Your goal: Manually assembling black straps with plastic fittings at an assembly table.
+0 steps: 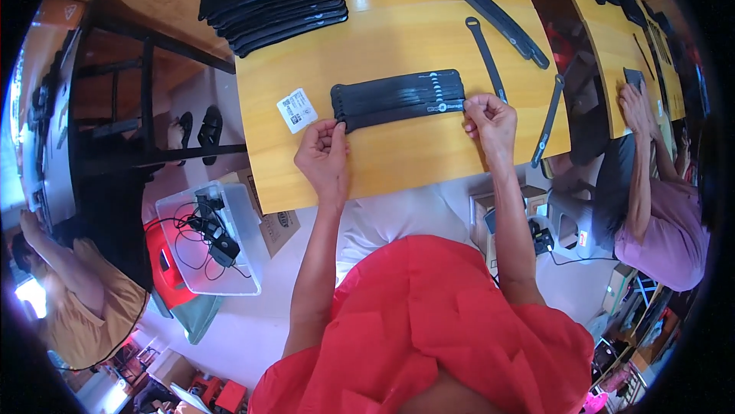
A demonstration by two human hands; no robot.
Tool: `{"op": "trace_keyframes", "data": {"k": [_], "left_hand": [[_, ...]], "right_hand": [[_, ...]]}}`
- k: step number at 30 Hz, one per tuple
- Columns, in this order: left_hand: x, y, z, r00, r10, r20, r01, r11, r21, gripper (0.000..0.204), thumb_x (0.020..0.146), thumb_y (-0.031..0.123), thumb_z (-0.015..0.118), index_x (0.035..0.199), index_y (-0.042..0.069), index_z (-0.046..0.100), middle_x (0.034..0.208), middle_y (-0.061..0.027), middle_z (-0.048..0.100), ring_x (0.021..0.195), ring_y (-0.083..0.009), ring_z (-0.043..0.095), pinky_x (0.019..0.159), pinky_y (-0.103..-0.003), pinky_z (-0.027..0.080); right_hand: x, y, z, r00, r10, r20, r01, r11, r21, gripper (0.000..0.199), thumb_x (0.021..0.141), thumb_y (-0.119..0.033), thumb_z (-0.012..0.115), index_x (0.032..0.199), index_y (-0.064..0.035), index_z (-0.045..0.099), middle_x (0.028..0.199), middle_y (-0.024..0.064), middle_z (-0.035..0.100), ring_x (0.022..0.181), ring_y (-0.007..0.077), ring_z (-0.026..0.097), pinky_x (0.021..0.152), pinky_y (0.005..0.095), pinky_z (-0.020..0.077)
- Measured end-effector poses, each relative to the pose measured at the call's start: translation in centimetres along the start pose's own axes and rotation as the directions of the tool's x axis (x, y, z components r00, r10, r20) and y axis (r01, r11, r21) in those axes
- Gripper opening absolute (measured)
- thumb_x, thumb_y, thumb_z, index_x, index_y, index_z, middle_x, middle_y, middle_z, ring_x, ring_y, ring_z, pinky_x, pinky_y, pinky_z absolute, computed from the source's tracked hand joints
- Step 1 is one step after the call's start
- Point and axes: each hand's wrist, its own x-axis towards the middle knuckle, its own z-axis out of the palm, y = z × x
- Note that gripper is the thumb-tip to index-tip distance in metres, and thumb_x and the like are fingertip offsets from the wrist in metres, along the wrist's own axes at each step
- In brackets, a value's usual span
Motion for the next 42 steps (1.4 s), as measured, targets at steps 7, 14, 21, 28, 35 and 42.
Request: {"op": "trace_keyframes", "data": {"k": [7, 14, 21, 28, 35, 42], "left_hand": [[-0.16, 0.53, 0.1, 1.0, 0.01, -0.014, -0.009, 1.0, 0.025, 0.008, 0.082, 0.001, 0.063, 0.088, -0.002, 0.059, 0.071, -0.0028, 0.058, 0.056, -0.0045, 0.052, 0.049, -0.017, 0.043], [0.09, 0.17, 0.17, 1.0, 0.005, -0.02, -0.005, 0.999, 0.036, 0.008, 0.081, 0.001, 0.064, 0.088, -0.001, 0.058, 0.071, -0.0022, 0.058, 0.055, -0.0045, 0.051, 0.049, -0.017, 0.042], [0.14, -0.1, 0.05, 1.0, 0.02, -0.019, -0.019, 0.999, 0.038, 0.009, 0.082, 0.001, 0.064, 0.088, -0.001, 0.058, 0.073, -0.0013, 0.057, 0.056, -0.0039, 0.05, 0.049, -0.016, 0.042], [0.09, -0.09, 0.11, 0.999, 0.028, -0.021, -0.026, 0.998, 0.058, 0.008, 0.082, 0.001, 0.063, 0.087, -0.001, 0.058, 0.073, -0.001, 0.057, 0.056, -0.0039, 0.05, 0.049, -0.016, 0.042], [-0.05, 0.23, 0.24, 1.0, 0.003, -0.022, -0.002, 0.999, 0.043, 0.009, 0.082, 0.001, 0.064, 0.087, -0.001, 0.057, 0.073, -0.0013, 0.057, 0.056, -0.004, 0.05, 0.048, -0.016, 0.041], [0.06, 0.23, 0.22, 1.0, 0.016, -0.025, -0.014, 0.996, 0.084, 0.009, 0.082, 0.002, 0.064, 0.087, -0.001, 0.058, 0.072, -0.0017, 0.057, 0.055, -0.0044, 0.05, 0.049, -0.017, 0.041]], "right_hand": [[-0.2, -0.43, 0.08, 1.0, -0.002, -0.008, 0.002, 1.0, -0.012, 0.007, 0.081, -0.006, 0.064, 0.079, 0.0002, 0.062, 0.062, 0.001, 0.058, 0.048, 0.0054, 0.05, 0.042, 0.0182, 0.0388], [-0.17, -0.2, 0.07, 0.999, -0.007, -0.044, 0.008, 1.0, 0.017, 0.007, 0.081, -0.006, 0.065, 0.079, 0.0004, 0.063, 0.061, 0.0019, 0.058, 0.047, 0.0053, 0.051, 0.041, 0.0185, 0.0392], [-0.15, -0.32, 0.27, 1.0, 0.002, -0.011, -0.002, 1.0, -0.013, 0.007, 0.082, -0.007, 0.064, 0.076, -0.0021, 0.062, 0.058, -0.0005, 0.056, 0.047, 0.0042, 0.05, 0.041, 0.0169, 0.0386], [-0.18, -0.62, 0.4, 0.999, -0.008, -0.051, 0.007, 1.0, -0.019, 0.01, 0.081, -0.004, 0.062, 0.073, 0.0022, 0.062, 0.055, 0.0019, 0.056, 0.044, 0.0057, 0.05, 0.04, 0.0196, 0.038], [-0.3, -0.8, 0.38, 0.998, -0.017, -0.067, 0.014, 0.999, -0.046, 0.01, 0.081, -0.004, 0.063, 0.072, 0.0023, 0.063, 0.054, 0.002, 0.057, 0.044, 0.0058, 0.051, 0.04, 0.0196, 0.0385], [-0.34, -0.97, 0.63, 0.997, -0.033, -0.069, 0.029, 0.998, -0.063, 0.012, 0.08, -0.005, 0.063, 0.071, 0.0021, 0.063, 0.053, 0.0021, 0.056, 0.044, 0.0059, 0.051, 0.04, 0.0199, 0.0387]]}}
